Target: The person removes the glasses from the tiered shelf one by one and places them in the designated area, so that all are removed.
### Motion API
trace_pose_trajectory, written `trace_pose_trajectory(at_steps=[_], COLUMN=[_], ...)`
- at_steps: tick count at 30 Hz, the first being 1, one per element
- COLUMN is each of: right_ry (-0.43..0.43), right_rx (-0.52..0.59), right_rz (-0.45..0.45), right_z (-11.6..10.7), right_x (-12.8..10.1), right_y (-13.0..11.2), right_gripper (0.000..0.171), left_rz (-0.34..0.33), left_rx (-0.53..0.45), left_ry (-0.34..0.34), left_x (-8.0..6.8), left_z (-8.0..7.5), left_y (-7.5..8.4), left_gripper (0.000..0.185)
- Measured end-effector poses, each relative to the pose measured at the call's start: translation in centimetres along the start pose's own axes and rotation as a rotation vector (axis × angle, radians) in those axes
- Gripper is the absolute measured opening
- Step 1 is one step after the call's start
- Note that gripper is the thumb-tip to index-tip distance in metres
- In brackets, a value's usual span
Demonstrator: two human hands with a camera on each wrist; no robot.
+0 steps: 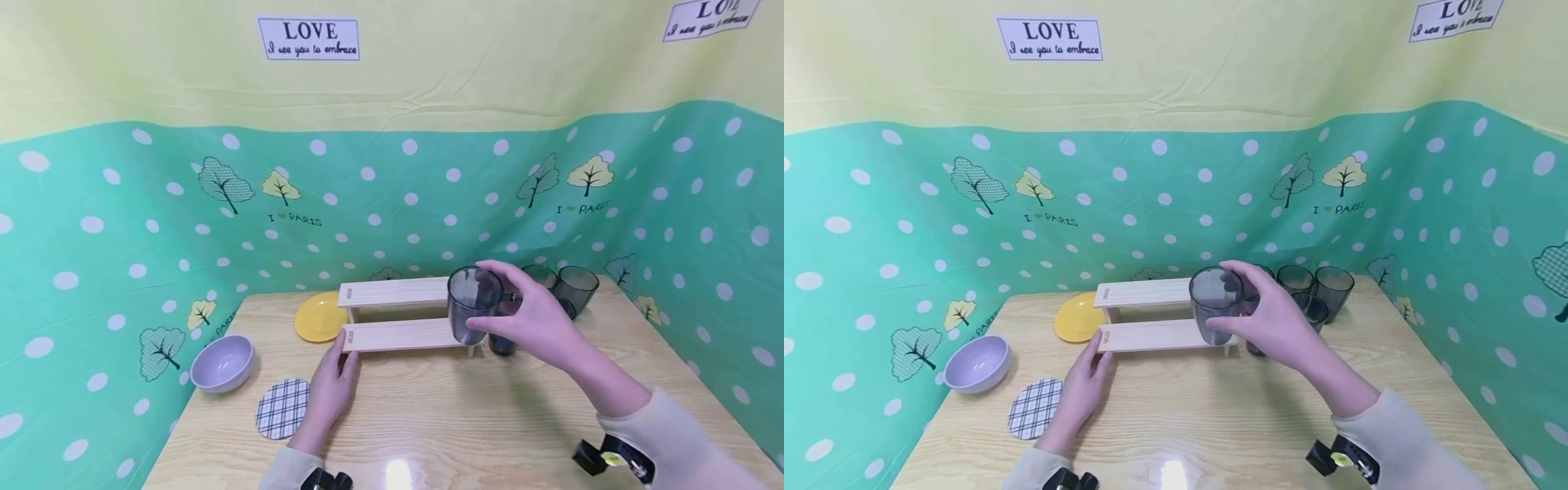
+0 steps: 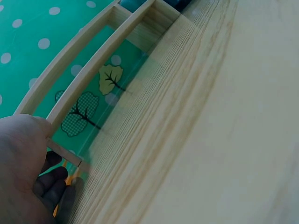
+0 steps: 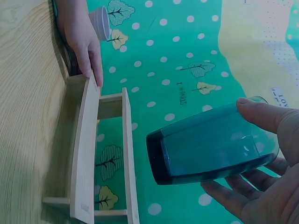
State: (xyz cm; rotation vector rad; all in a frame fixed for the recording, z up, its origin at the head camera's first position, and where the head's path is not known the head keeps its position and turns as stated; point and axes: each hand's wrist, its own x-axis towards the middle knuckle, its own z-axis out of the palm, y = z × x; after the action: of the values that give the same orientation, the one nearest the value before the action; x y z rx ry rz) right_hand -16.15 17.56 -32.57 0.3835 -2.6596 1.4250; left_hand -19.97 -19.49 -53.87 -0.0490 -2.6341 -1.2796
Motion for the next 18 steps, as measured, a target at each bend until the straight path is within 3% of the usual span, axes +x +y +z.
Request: trace_pose_trajectory(at_steps=[7,15,18], right_ry=[0.031,0.039,0.055], right_rx=[-0.051,-0.036,-0.078], right_rz=[-0.003,0.068,0.085], right_z=[-1.4,-3.9,-5.1], right_x=[-1.4,-2.9,-3.3], right_y=[0.4,1.4,2.0], right_gripper=[0.092,0.098,0.100], left_rz=[0.010,0.013,0.013], left_rx=[-0.012,-0.020,-0.017], left_ry=[-0.001,-0.002,0.000], left_x=[0.2,0.2,0.1], left_z=[0.2,0.1,0.1], left_y=[-0.1,-0.1,-0.1], left_gripper=[0.065,0.064,0.064])
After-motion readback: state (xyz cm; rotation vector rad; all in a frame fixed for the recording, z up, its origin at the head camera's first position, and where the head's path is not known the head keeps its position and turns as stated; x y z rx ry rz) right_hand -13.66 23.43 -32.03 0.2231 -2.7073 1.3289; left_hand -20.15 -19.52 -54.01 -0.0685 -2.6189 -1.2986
